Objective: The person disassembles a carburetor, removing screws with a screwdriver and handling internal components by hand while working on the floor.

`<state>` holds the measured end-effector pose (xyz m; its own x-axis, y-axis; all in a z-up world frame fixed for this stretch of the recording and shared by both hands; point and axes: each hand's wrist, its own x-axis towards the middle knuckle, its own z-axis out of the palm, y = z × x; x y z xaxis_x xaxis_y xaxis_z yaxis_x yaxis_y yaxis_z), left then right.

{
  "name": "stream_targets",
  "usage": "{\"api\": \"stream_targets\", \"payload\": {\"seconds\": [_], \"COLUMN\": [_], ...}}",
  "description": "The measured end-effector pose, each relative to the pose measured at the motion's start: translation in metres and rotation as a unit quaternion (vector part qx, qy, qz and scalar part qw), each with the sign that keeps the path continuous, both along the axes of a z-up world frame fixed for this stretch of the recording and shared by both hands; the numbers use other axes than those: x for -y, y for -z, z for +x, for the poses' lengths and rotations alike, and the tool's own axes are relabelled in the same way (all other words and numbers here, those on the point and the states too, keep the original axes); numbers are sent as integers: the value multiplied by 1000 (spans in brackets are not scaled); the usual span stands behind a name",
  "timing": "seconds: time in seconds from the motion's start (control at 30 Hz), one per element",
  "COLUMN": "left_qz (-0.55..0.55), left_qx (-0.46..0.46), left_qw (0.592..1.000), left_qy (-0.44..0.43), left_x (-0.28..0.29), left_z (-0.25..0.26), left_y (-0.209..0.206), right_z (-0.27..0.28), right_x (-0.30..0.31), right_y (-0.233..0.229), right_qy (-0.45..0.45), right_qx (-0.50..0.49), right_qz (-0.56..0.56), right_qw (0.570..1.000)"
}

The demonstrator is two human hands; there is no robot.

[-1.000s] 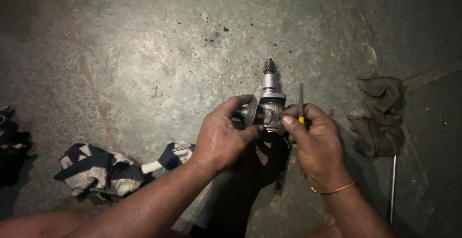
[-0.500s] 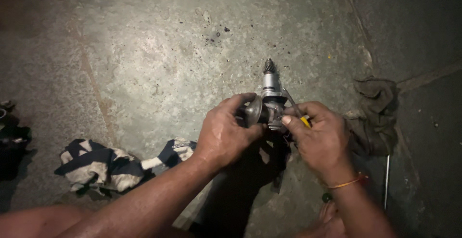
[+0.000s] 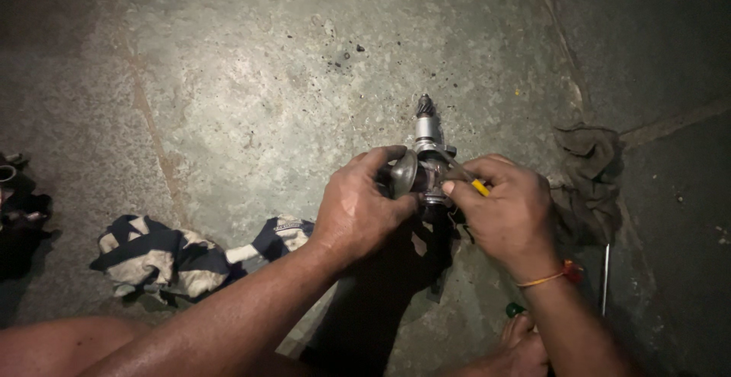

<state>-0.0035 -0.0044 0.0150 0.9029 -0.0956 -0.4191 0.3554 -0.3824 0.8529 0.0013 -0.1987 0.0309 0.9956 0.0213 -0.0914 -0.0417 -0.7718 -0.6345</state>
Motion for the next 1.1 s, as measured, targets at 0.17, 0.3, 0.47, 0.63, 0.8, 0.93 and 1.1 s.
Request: {"api": "stream_targets", "payload": {"seconds": [0.17,0.3,0.47,0.63,0.8,0.93,1.1], "left_qz": [11,-5,-15,-6,-11,-6,11], "left_qx": [61,63,53,61,53,62,98], "left_qw": [998,998,998,998,998,998,995], "left_qy": [-11,-25,-28,-19,-17,-15,-6], "left_x": [1,2,2,1,1,1,1], "left_z": [-3,-6,-6,-5,-7,-6,-6], "left_y": [9,13,11,9,7,8,11], "right_z": [-2,-4,-5,-6,-4,2,-2], "right_x": [-7,-12,-18,-22,-20,-20,-19], "right_y": [-8,-13,-19,-23,-28,-29,-29], "right_qy": [-15,-38,-44,-65,-82,-61,-62], "right_qx": [37,72,96,77,51,-38,28], "right_qz": [-42,-46,-102,-142,-175,-224,-176], "right_qw": [998,996,989,985,980,972,982]}}
